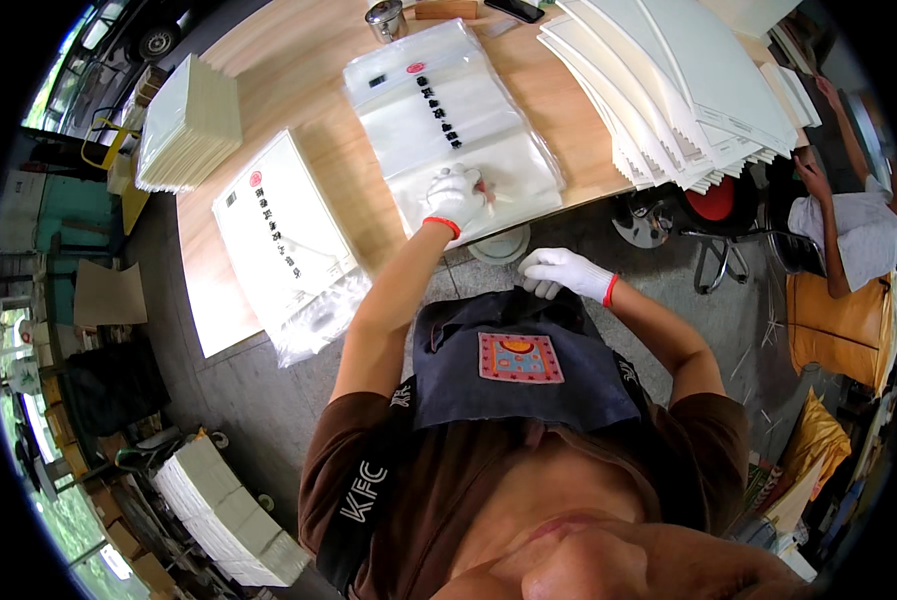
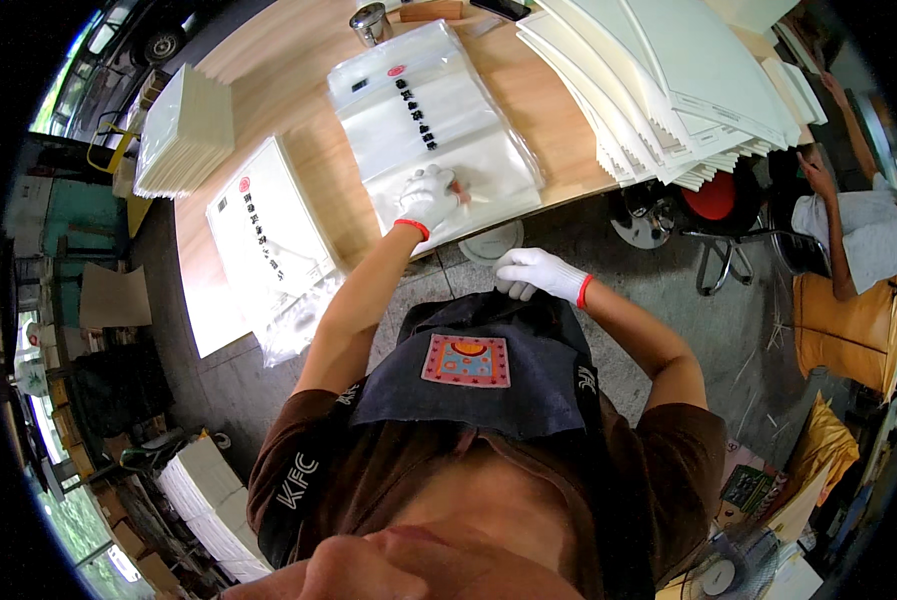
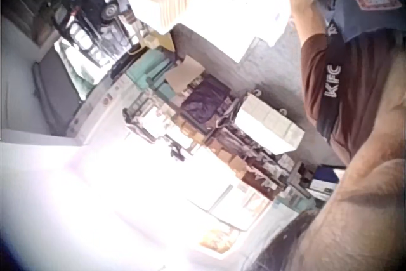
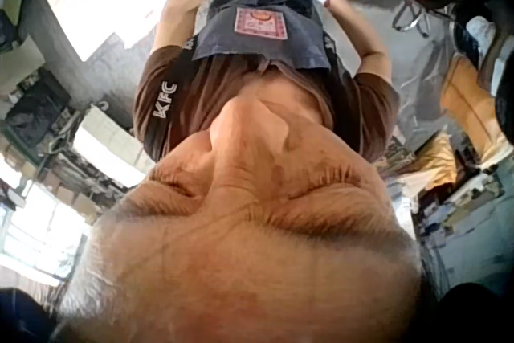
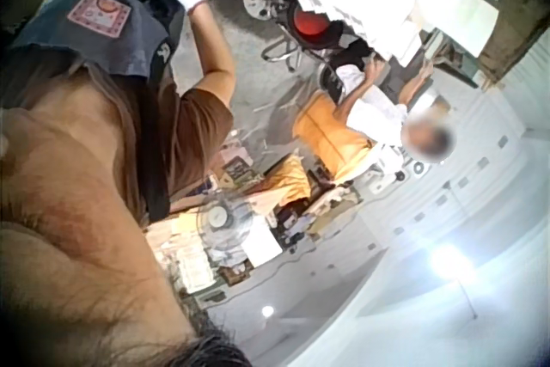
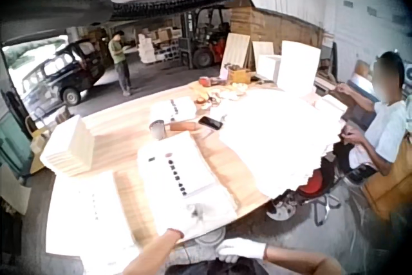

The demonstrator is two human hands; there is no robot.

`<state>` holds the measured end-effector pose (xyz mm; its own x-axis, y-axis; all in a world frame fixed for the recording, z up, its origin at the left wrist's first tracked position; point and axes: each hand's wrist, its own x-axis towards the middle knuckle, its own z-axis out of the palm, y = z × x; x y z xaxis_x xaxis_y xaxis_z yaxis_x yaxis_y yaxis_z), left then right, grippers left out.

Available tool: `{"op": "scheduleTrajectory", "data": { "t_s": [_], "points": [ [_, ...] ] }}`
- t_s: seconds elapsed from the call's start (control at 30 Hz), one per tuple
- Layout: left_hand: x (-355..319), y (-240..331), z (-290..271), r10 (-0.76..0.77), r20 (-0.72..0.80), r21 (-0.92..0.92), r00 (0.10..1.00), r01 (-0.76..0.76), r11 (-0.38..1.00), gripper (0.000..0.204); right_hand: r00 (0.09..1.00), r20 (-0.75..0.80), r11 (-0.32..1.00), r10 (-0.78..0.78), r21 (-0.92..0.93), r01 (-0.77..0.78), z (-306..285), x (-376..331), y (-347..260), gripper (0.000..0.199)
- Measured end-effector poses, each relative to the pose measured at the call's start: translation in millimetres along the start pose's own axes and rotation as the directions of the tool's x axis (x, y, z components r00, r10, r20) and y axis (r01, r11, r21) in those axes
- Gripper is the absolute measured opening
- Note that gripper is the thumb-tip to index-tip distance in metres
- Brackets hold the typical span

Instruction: The person repeatedly picks up stacks of white paper documents and places them into clear plastic sleeves on a table. The person then smooths the sleeves and stacks the packaged items. The process is repeated continuously throughout the clip.

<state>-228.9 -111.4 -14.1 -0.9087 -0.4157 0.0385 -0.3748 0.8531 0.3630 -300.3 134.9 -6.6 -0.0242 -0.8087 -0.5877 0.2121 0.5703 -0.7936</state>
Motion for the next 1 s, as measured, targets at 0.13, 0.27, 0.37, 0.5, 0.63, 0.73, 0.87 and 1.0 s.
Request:
{"op": "scheduleTrajectory", "data": {
  "t_s": [0.13, 0.27, 0.37, 0.5, 0.63, 0.73, 0.87, 1.0],
  "points": [
    [10, -23, 10, -0.065, 0.093, -0.178, 0.994, 0.080, 0.981, 0.020, 0.994, -0.059, 0.995, -0.096, 0.027, 0.097, -2, 7, -12, 0.031],
    [19, -25, -21, -0.115, 0.283, -0.352, 0.952, 0.215, 0.911, 0.022, 0.954, -0.229, 0.950, -0.191, 0.203, 0.239, -10, 54, -43, 0.031],
    [23, -34, -15, -0.029, 0.117, -0.366, 0.993, 0.070, 0.928, 0.024, 0.797, -0.582, 0.953, -0.160, 0.120, 0.279, 2, 104, -78, 0.036],
    [48, -32, -56, -0.189, 0.034, -0.621, 0.981, 0.169, 0.765, 0.020, 0.778, -0.576, 0.939, -0.251, -0.341, 0.050, -31, 140, -73, 0.039],
    [55, -28, -116, -0.194, -0.032, -0.994, 0.980, -0.051, -0.097, 0.014, 0.841, -0.513, 0.772, -0.173, -0.601, -0.208, -58, 92, -77, 0.035],
    [50, 0, -128, -0.050, 0.043, -0.954, 0.998, 0.056, 0.295, 0.019, 0.859, -0.478, 0.981, -0.184, -0.034, 0.192, -47, 73, -103, 0.033],
    [32, 79, -107, 0.196, -0.214, -0.561, 0.957, -0.285, 0.777, 0.026, 0.647, -0.355, 0.701, -0.675, -0.034, 0.712, -38, 116, -136, 0.028],
    [-36, 158, -126, 0.556, -0.175, -0.402, 0.813, -0.574, 0.713, 0.039, 0.661, -0.342, 0.649, -0.668, -0.702, 0.293, -33, 125, -111, 0.027]
  ]
}}
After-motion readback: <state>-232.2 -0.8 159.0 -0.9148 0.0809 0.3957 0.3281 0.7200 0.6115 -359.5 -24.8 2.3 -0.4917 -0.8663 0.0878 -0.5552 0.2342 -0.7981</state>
